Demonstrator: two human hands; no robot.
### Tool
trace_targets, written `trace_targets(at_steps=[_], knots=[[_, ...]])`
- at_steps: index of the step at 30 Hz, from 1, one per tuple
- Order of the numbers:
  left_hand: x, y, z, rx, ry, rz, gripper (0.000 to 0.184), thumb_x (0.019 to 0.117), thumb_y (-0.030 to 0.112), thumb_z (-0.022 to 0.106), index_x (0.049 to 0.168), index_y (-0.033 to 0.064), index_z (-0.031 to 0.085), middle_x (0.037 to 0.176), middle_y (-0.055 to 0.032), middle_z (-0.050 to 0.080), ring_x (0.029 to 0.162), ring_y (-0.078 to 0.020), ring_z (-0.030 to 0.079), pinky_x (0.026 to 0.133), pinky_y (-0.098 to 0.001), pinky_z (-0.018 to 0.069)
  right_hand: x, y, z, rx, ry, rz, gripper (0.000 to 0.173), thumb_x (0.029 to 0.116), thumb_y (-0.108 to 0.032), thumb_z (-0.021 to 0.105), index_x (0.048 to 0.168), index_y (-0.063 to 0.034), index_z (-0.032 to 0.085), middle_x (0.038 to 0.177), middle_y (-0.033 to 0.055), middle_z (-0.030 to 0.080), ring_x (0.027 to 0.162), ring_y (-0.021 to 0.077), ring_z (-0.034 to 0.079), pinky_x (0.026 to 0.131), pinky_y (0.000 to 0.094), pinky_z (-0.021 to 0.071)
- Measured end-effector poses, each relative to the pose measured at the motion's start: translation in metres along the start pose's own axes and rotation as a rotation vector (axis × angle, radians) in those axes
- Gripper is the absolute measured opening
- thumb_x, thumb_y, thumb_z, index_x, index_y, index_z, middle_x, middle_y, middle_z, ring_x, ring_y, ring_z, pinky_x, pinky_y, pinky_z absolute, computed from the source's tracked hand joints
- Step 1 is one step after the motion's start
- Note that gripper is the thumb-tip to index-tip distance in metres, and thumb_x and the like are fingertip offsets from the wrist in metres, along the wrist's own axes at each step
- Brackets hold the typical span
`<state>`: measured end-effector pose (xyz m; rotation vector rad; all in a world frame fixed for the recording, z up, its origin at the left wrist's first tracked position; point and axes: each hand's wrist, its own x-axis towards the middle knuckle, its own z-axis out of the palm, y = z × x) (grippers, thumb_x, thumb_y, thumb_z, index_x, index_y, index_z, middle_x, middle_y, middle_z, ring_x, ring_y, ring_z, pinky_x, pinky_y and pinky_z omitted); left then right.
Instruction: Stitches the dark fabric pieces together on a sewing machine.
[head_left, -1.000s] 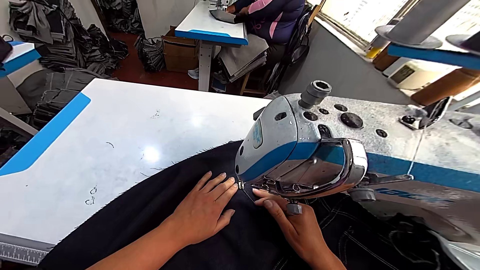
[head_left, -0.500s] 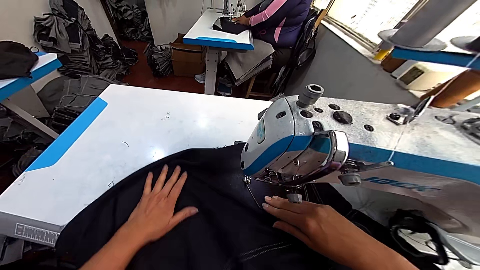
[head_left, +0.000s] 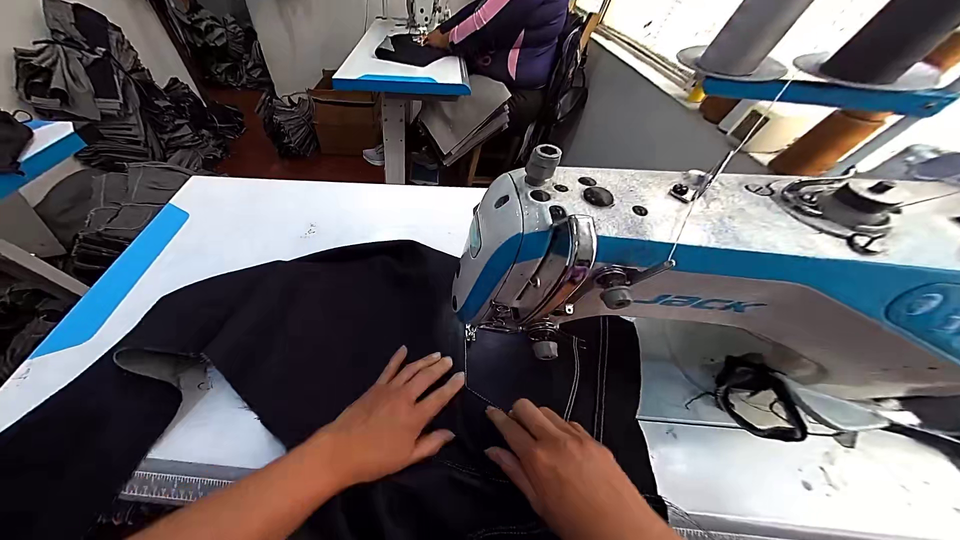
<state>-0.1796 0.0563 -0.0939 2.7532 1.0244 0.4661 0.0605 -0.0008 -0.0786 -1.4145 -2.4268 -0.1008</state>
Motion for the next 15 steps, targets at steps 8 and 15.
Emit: trace_targets(at_steps=[8,15], knots=[[-0.002,0.014,0.001,-0.091,-0.011,-0.078,0.049,0.1053,0.042,0.046,0.149,0.0217,0.054,0.155,0.0013,0.051,0.154,-0.0314,0.029,0.112,-0.0807,0.0135,0.015,0.033,0.046,0.246,0.191,-0.156,0.031,0.1062,-0.030,0.051,0.117,-0.0084,0.072,0.121,0.0098,0.072,0.123,0.0252,0.065,0.105,0.0359,0.0527],[-0.010,-0.009,0.010,-0.090,0.050,0.041,0.044,0.1066,0.044,0.044,0.140,0.0219,0.063,0.144,0.0056,0.061,0.148,-0.0214,0.042,0.118,-0.0735,0.0144,0.005,0.013,0.047,0.163,0.218,-0.071,0.034,0.1051,-0.025,0.051,0.124,-0.0059,0.072,0.127,0.0113,0.072,0.125,0.0274,0.065,0.107,0.0343,0.0511]])
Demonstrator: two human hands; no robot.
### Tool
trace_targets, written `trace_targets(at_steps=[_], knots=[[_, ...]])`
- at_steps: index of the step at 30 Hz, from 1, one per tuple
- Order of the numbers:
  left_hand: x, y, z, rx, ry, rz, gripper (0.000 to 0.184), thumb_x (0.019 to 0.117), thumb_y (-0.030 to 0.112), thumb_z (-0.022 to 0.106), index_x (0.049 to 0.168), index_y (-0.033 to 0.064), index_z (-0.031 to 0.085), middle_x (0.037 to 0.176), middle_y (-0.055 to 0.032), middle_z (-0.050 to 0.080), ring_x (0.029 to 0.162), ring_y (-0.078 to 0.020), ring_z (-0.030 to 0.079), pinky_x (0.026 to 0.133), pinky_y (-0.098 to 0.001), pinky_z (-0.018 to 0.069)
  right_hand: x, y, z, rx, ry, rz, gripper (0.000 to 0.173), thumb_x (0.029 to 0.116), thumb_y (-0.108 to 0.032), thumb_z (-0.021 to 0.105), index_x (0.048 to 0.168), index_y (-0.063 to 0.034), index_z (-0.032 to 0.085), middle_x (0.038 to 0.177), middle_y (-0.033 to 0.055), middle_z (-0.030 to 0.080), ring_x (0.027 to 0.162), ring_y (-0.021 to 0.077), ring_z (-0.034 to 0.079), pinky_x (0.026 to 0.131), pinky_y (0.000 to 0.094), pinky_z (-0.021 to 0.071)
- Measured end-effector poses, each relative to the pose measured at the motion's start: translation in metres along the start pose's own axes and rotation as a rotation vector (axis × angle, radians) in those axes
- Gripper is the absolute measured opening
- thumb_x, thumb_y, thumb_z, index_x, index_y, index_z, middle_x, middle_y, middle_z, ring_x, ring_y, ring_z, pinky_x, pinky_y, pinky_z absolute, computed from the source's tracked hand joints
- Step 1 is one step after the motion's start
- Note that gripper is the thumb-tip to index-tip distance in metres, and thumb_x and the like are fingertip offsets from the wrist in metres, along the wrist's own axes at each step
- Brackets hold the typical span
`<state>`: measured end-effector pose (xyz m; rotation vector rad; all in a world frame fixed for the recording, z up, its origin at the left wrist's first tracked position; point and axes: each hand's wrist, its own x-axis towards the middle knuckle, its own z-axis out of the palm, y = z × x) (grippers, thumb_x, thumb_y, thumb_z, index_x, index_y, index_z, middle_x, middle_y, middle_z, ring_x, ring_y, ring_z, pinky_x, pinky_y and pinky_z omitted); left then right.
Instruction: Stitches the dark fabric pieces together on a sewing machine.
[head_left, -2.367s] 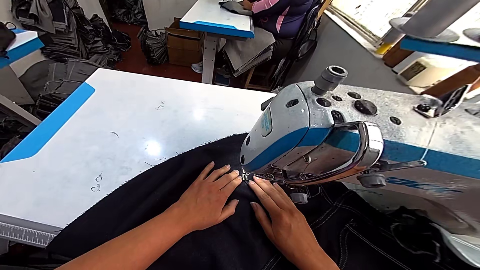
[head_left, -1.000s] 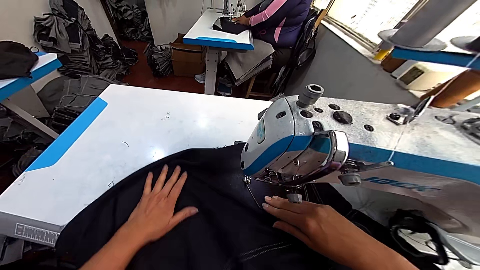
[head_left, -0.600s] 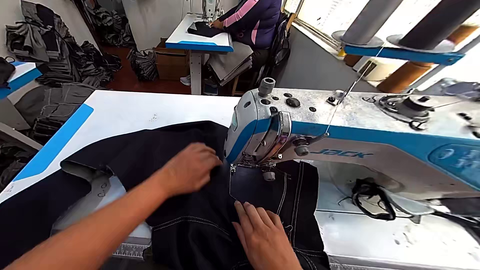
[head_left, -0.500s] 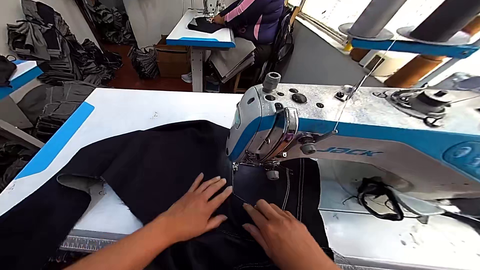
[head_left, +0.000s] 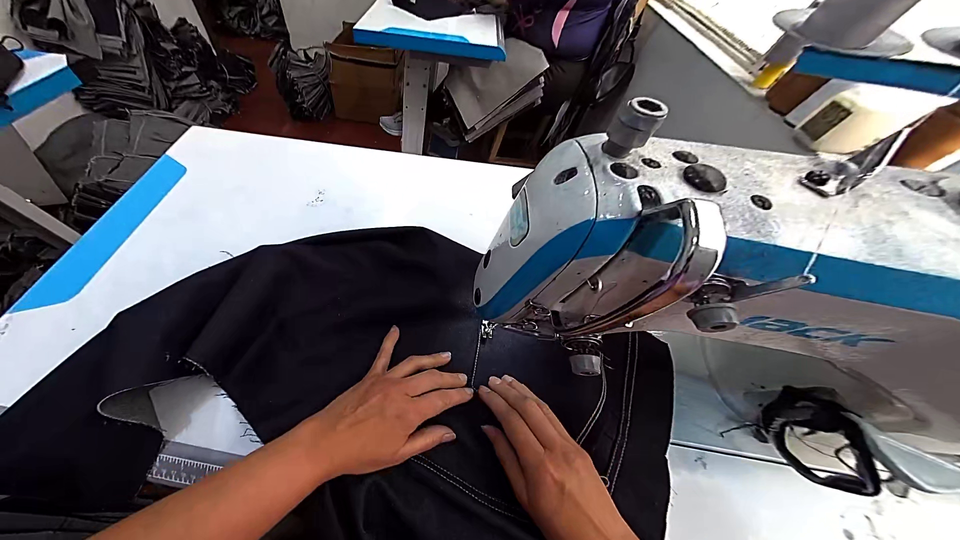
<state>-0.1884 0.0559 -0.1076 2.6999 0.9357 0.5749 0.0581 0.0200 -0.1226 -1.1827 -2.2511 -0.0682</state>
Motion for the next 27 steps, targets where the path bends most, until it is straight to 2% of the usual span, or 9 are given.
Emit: trace_targets(at_steps=[4,10,22,27], knots=[[0.001,0.011,0.002,0.063,-0.015,-0.059,0.051,0.1071,0.047,0.041,0.147,0.0183,0.054,0.150,-0.0012,0.054,0.148,-0.0209,0.042,0.118,-0.0715,0.0187,0.000,0.018,-0.006,0.081,-0.025,-0.055,0.032,0.1050,-0.025,0.052,0.124,-0.0075,0.072,0.127,0.0101,0.072,0.127,0.0246,0.064,0.109,0.0319,0.0494],[0.001,0.009,0.002,0.062,-0.020,-0.057,0.048,0.1075,0.047,0.040,0.144,0.0218,0.058,0.151,0.0001,0.054,0.148,-0.0215,0.041,0.118,-0.0724,0.0168,0.000,0.018,-0.006,0.084,-0.024,-0.055,0.032,0.1050,-0.023,0.051,0.123,-0.0068,0.072,0.126,0.0103,0.072,0.127,0.0247,0.064,0.109,0.0316,0.0490],[0.017,-0.002,0.001,0.084,0.010,-0.075,0.047,0.1059,0.045,0.043,0.142,0.0211,0.061,0.150,-0.0011,0.056,0.147,-0.0224,0.043,0.117,-0.0730,0.0186,0.015,0.036,0.000,0.112,-0.024,-0.033,0.033,0.1045,-0.026,0.051,0.123,-0.0099,0.074,0.130,0.0071,0.071,0.128,0.0210,0.063,0.106,0.0315,0.0513],[0.027,-0.007,0.001,0.075,0.009,-0.105,0.048,0.1047,0.045,0.045,0.142,0.0201,0.061,0.150,-0.0023,0.055,0.147,-0.0234,0.042,0.117,-0.0741,0.0175,0.026,0.048,0.002,0.129,-0.028,-0.047,0.034,0.1037,-0.026,0.051,0.121,-0.0100,0.075,0.131,0.0062,0.070,0.130,0.0181,0.061,0.108,0.0305,0.0493]])
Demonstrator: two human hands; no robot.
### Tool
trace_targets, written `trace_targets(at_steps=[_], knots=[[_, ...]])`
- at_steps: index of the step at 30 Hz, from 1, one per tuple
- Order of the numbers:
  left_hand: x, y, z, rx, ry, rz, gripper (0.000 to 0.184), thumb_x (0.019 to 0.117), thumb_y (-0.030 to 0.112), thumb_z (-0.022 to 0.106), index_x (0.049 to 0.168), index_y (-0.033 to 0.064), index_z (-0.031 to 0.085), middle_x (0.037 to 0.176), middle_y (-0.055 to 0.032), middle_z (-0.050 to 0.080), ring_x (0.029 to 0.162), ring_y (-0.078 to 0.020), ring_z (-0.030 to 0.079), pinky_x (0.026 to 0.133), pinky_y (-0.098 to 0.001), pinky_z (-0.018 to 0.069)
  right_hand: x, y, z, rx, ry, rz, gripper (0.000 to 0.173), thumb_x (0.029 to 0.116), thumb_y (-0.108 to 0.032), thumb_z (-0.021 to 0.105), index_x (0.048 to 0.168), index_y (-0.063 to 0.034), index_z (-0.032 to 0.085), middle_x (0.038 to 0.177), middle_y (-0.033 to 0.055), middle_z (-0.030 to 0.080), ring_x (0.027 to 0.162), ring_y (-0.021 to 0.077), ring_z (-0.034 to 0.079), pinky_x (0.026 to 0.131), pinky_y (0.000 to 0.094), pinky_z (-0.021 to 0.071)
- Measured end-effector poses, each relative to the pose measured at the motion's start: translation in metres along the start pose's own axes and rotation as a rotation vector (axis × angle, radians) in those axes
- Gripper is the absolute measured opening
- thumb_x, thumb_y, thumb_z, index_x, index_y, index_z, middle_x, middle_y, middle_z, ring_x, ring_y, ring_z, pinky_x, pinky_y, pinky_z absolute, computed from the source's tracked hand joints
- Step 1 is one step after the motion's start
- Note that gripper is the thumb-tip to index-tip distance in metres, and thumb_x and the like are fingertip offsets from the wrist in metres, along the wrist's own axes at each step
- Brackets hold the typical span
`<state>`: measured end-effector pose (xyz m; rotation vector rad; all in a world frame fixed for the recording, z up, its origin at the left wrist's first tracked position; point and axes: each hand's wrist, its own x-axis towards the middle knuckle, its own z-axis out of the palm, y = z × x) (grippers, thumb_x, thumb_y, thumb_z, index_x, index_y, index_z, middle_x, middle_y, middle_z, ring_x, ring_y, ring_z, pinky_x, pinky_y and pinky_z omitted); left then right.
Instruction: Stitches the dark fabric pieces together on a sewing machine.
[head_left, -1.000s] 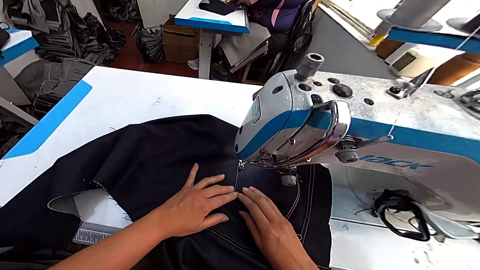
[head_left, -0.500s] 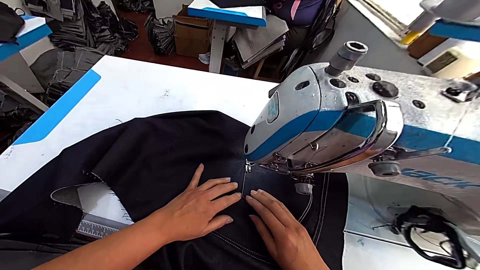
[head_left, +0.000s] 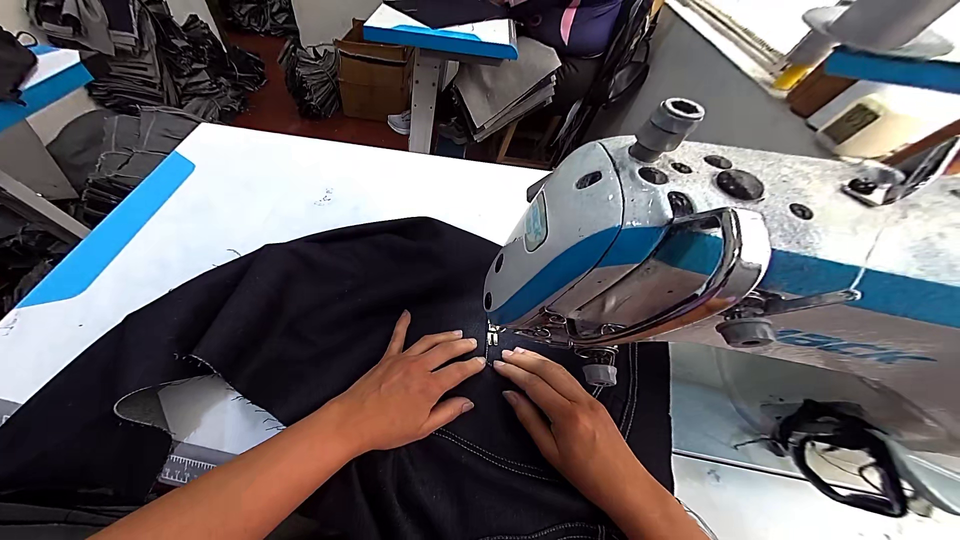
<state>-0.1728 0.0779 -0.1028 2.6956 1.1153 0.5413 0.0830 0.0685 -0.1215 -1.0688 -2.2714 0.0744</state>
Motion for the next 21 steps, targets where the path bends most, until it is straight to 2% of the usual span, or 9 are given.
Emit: trace_targets(at_steps=[8,12,21], knots=[[0.008,-0.005,0.001,-0.008,-0.003,-0.014,0.048,0.1051,0.044,0.045,0.144,0.0202,0.060,0.152,-0.0016,0.053,0.149,-0.0240,0.039,0.117,-0.0743,0.0153,0.010,0.009,-0.001,-0.007,-0.010,-0.007,0.033,0.1027,-0.024,0.051,0.123,-0.0099,0.073,0.130,0.0069,0.070,0.124,0.0184,0.065,0.102,0.0304,0.0530],[0.014,-0.008,0.000,0.007,-0.011,-0.023,0.049,0.1049,0.044,0.045,0.145,0.0190,0.059,0.152,-0.0018,0.053,0.149,-0.0240,0.039,0.116,-0.0751,0.0148,0.015,0.013,0.000,-0.018,0.007,0.009,0.032,0.1016,-0.023,0.052,0.121,-0.0099,0.074,0.128,0.0069,0.071,0.117,0.0187,0.069,0.097,0.0309,0.0554],[0.018,-0.011,-0.001,0.001,-0.013,-0.014,0.049,0.1052,0.044,0.044,0.145,0.0182,0.059,0.152,-0.0027,0.053,0.149,-0.0247,0.039,0.116,-0.0754,0.0130,0.017,0.016,0.001,-0.027,-0.002,0.051,0.032,0.1015,-0.027,0.053,0.119,-0.0113,0.074,0.124,0.0039,0.074,0.112,0.0189,0.071,0.094,0.0333,0.0566]])
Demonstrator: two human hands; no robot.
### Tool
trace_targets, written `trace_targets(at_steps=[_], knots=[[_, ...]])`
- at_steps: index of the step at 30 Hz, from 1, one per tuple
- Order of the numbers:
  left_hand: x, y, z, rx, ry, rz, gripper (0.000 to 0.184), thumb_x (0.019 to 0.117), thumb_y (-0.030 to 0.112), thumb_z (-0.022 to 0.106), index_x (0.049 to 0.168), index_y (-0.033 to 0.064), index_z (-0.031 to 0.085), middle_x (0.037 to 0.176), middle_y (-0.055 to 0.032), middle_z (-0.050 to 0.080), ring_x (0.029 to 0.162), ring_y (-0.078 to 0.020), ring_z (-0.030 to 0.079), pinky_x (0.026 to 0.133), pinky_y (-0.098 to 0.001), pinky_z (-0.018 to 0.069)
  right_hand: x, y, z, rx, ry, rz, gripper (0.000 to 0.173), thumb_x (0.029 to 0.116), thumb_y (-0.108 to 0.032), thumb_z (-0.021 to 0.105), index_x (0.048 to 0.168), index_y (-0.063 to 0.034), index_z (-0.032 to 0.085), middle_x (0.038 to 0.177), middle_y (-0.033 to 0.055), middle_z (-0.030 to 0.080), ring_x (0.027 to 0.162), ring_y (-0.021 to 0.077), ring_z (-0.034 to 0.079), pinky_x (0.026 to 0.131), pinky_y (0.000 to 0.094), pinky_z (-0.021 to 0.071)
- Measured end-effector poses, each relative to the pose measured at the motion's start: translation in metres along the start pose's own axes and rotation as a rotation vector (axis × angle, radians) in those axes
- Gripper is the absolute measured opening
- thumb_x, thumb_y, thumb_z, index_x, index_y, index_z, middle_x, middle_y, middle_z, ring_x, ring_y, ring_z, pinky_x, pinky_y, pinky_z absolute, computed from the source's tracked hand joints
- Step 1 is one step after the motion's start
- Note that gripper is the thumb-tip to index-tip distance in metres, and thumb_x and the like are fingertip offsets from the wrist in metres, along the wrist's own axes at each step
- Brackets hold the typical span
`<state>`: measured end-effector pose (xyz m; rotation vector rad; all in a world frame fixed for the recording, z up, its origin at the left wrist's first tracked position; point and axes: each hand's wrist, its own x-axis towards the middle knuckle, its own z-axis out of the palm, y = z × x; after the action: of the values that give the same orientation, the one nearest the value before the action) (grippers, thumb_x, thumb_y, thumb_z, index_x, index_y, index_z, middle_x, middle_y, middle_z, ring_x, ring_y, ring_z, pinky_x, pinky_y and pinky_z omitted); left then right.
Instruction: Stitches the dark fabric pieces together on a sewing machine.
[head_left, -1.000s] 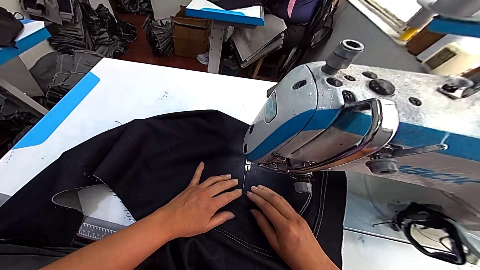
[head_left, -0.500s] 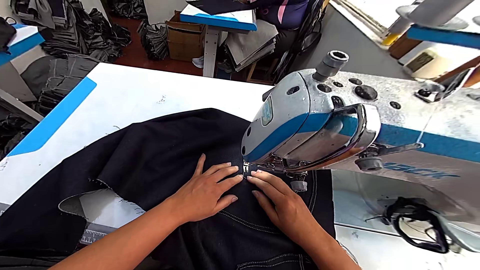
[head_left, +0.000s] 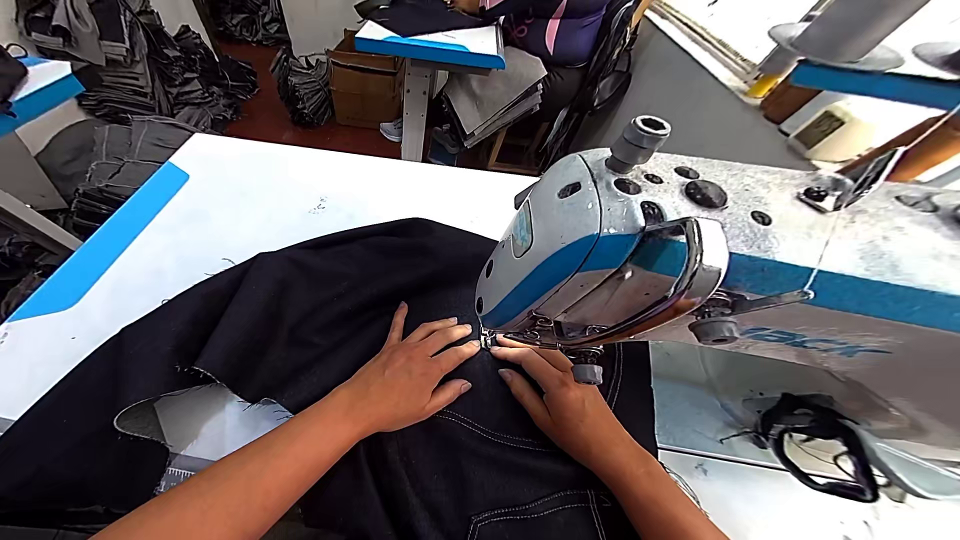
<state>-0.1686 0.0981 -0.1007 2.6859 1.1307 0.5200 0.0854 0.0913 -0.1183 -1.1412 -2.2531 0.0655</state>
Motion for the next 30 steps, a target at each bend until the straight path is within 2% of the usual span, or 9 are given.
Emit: trace_targets(at_steps=[4,9,16,19,22,25,26,28,30], knots=[[0.000,0.000,0.000,0.001,0.003,-0.001,0.050,0.1052,0.044,0.044,0.145,0.0179,0.059,0.152,-0.0029,0.053,0.149,-0.0247,0.040,0.116,-0.0757,0.0137,0.002,0.002,-0.008,0.168,0.056,0.081,0.037,0.1037,-0.037,0.051,0.109,-0.0122,0.078,0.112,0.0008,0.077,0.108,0.0082,0.071,0.094,0.0268,0.0553],[0.000,0.001,0.000,0.027,0.007,-0.003,0.050,0.1053,0.044,0.043,0.145,0.0184,0.058,0.151,-0.0027,0.054,0.148,-0.0247,0.041,0.116,-0.0751,0.0160,-0.002,0.009,-0.019,0.457,0.154,0.272,0.055,0.1082,-0.038,0.030,0.096,-0.0062,0.073,0.090,-0.0043,0.071,0.094,-0.0043,0.065,0.085,0.0158,0.0523],[0.000,0.001,0.001,0.046,0.021,-0.001,0.050,0.1056,0.045,0.041,0.144,0.0198,0.059,0.149,-0.0013,0.055,0.147,-0.0230,0.042,0.116,-0.0746,0.0168,0.003,0.004,-0.013,0.373,0.217,0.331,0.042,0.1080,-0.029,0.034,0.087,-0.0095,0.065,0.078,-0.0092,0.067,0.078,-0.0109,0.061,0.074,0.0101,0.0490],[-0.001,0.001,0.002,0.045,0.033,0.002,0.049,0.1053,0.045,0.042,0.143,0.0203,0.060,0.148,-0.0009,0.057,0.147,-0.0229,0.043,0.116,-0.0746,0.0178,0.001,0.004,-0.013,0.406,0.221,0.340,0.042,0.1082,-0.033,0.036,0.091,-0.0104,0.066,0.082,-0.0101,0.070,0.081,-0.0101,0.063,0.076,0.0108,0.0509],[-0.001,0.001,0.002,0.043,0.029,0.005,0.049,0.1054,0.045,0.042,0.144,0.0207,0.060,0.149,-0.0004,0.056,0.147,-0.0225,0.042,0.116,-0.0743,0.0171,-0.003,0.009,-0.014,0.642,0.262,0.367,0.041,0.1071,-0.044,0.039,0.089,-0.0211,0.068,0.084,-0.0118,0.074,0.083,-0.0016,0.070,0.076,0.0194,0.0580],[0.001,-0.001,0.001,0.043,0.029,0.023,0.047,0.1057,0.042,0.044,0.143,0.0179,0.061,0.148,-0.0024,0.057,0.147,-0.0239,0.043,0.116,-0.0744,0.0172,0.000,0.007,-0.017,0.863,0.429,0.446,0.042,0.1085,-0.042,0.036,0.084,-0.0302,0.068,0.080,-0.0140,0.071,0.081,0.0022,0.069,0.077,0.0262,0.0593],[0.000,-0.001,0.000,0.049,0.047,0.034,0.044,0.1057,0.039,0.045,0.140,0.0162,0.063,0.146,-0.0034,0.058,0.146,-0.0249,0.044,0.117,-0.0728,0.0194,0.003,0.005,-0.019,0.926,0.496,0.469,0.042,0.1091,-0.037,0.034,0.086,-0.0308,0.068,0.081,-0.0144,0.072,0.081,0.0019,0.070,0.077,0.0262,0.0604],[-0.011,0.005,-0.003,0.103,0.183,0.041,0.033,0.1042,0.030,0.052,0.126,0.0135,0.071,0.137,-0.0047,0.065,0.139,-0.0269,0.053,0.116,-0.0632,0.0340,0.006,0.002,-0.022,1.015,0.585,0.470,0.041,0.1100,-0.030,0.032,0.093,-0.0287,0.070,0.086,-0.0124,0.074,0.083,0.0034,0.072,0.079,0.0278,0.0623],[-0.041,0.031,-0.014,0.108,0.328,-0.115,0.029,0.1033,0.028,0.053,0.118,0.0141,0.075,0.130,-0.0041,0.069,0.134,-0.0274,0.058,0.115,-0.0554,0.0413,0.005,0.002,-0.021,0.975,0.635,0.452,0.043,0.1101,-0.028,0.033,0.089,-0.0282,0.071,0.082,-0.0124,0.074,0.077,0.0024,0.071,0.074,0.0251,0.0621]])
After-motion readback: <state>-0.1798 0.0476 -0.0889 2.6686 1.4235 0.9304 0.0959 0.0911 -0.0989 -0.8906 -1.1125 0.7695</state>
